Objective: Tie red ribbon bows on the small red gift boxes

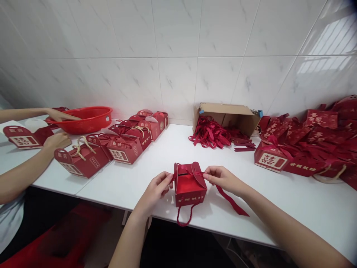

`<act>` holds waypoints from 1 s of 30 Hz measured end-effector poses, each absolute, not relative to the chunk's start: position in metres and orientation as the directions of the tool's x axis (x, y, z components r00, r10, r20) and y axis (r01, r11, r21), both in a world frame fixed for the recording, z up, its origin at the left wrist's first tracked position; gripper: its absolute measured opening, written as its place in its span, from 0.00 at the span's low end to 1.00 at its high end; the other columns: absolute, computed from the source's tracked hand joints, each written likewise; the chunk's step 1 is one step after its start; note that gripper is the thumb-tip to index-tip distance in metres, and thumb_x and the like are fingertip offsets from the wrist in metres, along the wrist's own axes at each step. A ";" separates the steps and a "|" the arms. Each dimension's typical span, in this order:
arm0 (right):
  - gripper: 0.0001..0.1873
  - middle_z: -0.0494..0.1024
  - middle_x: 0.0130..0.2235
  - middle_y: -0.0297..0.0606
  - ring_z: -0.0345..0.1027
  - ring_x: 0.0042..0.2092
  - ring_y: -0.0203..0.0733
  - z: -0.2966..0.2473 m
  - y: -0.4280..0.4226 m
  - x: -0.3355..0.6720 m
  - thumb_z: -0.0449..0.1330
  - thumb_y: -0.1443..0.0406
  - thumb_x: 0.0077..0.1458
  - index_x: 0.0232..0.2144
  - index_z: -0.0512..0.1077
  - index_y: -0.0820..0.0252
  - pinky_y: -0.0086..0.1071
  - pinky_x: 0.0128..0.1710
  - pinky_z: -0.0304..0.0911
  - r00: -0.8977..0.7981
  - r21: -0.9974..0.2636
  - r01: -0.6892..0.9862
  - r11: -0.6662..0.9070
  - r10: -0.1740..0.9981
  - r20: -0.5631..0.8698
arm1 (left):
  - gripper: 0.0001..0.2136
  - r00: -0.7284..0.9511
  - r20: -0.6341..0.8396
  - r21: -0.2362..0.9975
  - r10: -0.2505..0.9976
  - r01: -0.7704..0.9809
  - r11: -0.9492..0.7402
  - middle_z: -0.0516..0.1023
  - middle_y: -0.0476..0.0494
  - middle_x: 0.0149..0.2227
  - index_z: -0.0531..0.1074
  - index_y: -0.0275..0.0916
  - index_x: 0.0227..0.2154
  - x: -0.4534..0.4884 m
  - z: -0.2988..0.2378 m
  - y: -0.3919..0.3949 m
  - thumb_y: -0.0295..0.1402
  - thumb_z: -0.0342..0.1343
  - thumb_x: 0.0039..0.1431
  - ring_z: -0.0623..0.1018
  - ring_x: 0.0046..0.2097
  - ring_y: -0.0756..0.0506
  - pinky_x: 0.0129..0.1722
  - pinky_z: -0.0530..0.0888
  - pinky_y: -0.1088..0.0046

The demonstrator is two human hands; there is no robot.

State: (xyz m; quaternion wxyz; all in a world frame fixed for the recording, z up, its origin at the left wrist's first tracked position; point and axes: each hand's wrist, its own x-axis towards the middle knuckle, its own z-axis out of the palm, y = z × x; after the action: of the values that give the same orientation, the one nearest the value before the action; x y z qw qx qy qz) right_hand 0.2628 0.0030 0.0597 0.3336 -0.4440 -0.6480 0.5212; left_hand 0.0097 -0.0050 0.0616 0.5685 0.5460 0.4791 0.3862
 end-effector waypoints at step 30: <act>0.12 0.65 0.22 0.34 0.53 0.27 0.38 0.048 0.010 0.294 0.48 0.74 0.56 0.22 0.59 0.57 0.31 0.29 0.49 -0.515 -0.028 0.734 0.679 0.582 0.629 | 0.21 0.100 -0.049 0.953 0.994 0.303 0.016 0.52 0.57 0.17 0.56 0.38 0.16 -0.018 0.074 0.006 0.47 0.59 0.46 0.51 0.21 0.55 0.19 0.49 0.78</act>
State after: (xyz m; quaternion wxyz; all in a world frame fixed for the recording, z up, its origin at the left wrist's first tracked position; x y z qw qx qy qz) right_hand 0.2936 0.0101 0.0478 0.3112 -0.3816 -0.8618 -0.1218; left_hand -0.0182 0.0055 0.0738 0.4519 0.5881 0.5513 0.3821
